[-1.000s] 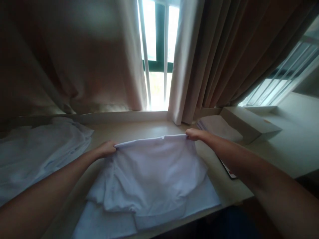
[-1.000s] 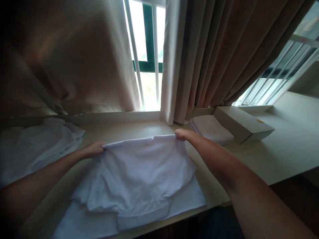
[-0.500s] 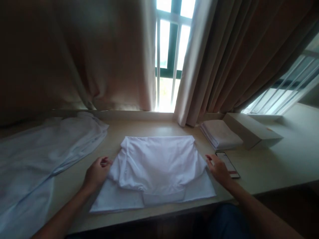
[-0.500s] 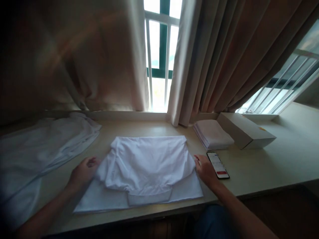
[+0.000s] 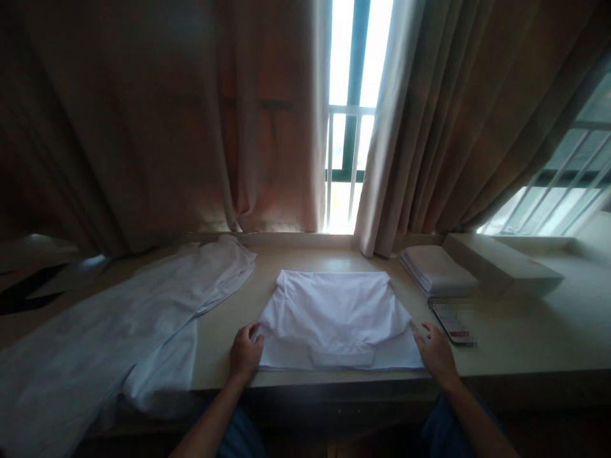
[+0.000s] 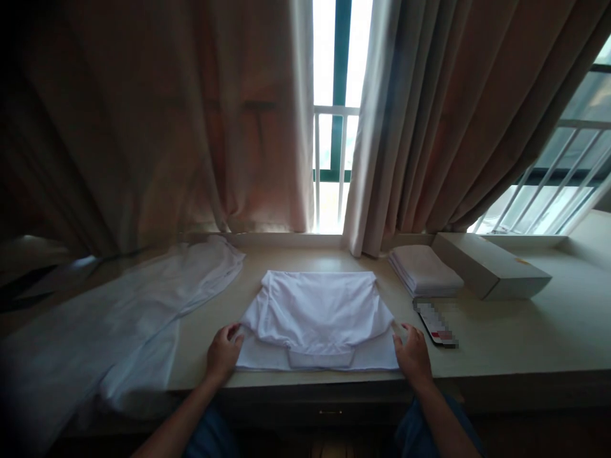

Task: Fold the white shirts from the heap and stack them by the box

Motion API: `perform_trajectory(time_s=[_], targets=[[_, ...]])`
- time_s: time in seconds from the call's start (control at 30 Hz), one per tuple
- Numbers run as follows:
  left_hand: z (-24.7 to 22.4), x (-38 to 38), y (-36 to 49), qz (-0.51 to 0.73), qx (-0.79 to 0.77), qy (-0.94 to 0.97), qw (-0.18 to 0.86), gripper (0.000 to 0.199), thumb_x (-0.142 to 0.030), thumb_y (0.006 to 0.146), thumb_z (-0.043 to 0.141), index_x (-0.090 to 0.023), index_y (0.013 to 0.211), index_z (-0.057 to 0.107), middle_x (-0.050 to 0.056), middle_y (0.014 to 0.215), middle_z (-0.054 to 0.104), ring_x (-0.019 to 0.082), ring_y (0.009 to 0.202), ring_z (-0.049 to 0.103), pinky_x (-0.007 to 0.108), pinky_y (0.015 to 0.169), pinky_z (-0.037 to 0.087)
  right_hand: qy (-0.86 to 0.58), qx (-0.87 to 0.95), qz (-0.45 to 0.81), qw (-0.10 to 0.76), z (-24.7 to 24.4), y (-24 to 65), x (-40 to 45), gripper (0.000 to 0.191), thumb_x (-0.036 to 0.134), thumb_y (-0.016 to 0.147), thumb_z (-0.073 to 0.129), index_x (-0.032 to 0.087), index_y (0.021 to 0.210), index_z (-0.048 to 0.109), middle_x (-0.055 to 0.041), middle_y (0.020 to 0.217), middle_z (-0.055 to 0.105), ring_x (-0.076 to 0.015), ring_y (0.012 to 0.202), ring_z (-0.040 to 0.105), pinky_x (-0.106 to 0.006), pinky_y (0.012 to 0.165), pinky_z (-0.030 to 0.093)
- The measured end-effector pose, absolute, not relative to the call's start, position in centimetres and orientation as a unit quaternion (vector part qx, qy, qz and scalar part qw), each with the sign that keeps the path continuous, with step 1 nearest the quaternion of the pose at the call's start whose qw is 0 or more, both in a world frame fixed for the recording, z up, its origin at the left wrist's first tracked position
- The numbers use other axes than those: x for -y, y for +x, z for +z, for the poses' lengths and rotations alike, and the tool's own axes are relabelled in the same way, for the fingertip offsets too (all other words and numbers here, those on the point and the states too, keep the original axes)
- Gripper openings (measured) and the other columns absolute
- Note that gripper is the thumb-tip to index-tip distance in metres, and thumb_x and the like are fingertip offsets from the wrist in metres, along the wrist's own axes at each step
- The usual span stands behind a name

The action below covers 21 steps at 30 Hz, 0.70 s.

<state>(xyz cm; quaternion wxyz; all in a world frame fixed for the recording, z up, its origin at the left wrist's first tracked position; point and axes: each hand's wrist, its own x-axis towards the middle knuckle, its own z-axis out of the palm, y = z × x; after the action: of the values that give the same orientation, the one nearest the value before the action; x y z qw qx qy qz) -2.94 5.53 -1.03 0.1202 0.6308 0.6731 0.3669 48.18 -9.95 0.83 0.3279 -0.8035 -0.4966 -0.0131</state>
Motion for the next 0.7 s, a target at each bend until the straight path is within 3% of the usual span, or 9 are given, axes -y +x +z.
perform_trajectory(time_s=[0.4,0.6,0.7], targets=[[0.2,-4.8,-1.0,0.313,-0.669,0.673,0.037,0.041,-0.041,0.077,0.052,-0.015,0.107,0.059,0.014,0.108,0.060,0.031,0.109,0.053,0.041,0.100,0.038,-0.742,0.609,0.071,0.271,3.3,45.5,11.0,0.025,0.026,0.084,0.049,0.018,0.105,0.059,-0.0104,0.105,0.063,-0.0235,0.100,0.060,-0.035,0.088,0.046],[-0.3,-5.1,-0.6,0.277,-0.680,0.679,-0.011,0.044,-0.042,0.079,0.050,-0.013,0.112,0.057,0.015,0.111,0.059,0.030,0.108,0.053,0.040,0.100,0.037,-0.713,0.646,0.035,0.269,4.4,44.1,9.6,0.023,0.021,0.083,0.054,0.017,0.104,0.063,-0.0113,0.104,0.063,-0.0247,0.104,0.056,-0.036,0.094,0.040],[0.3,-5.3,-0.5,0.249,-0.682,0.687,-0.017,0.044,-0.040,0.079,0.051,-0.012,0.111,0.057,0.015,0.110,0.059,0.030,0.108,0.053,0.039,0.098,0.038,-0.663,0.697,0.081,0.262,5.4,41.8,9.2,0.018,0.021,0.082,0.058,0.018,0.097,0.066,-0.0086,0.099,0.063,-0.0228,0.101,0.055,-0.034,0.092,0.040]])
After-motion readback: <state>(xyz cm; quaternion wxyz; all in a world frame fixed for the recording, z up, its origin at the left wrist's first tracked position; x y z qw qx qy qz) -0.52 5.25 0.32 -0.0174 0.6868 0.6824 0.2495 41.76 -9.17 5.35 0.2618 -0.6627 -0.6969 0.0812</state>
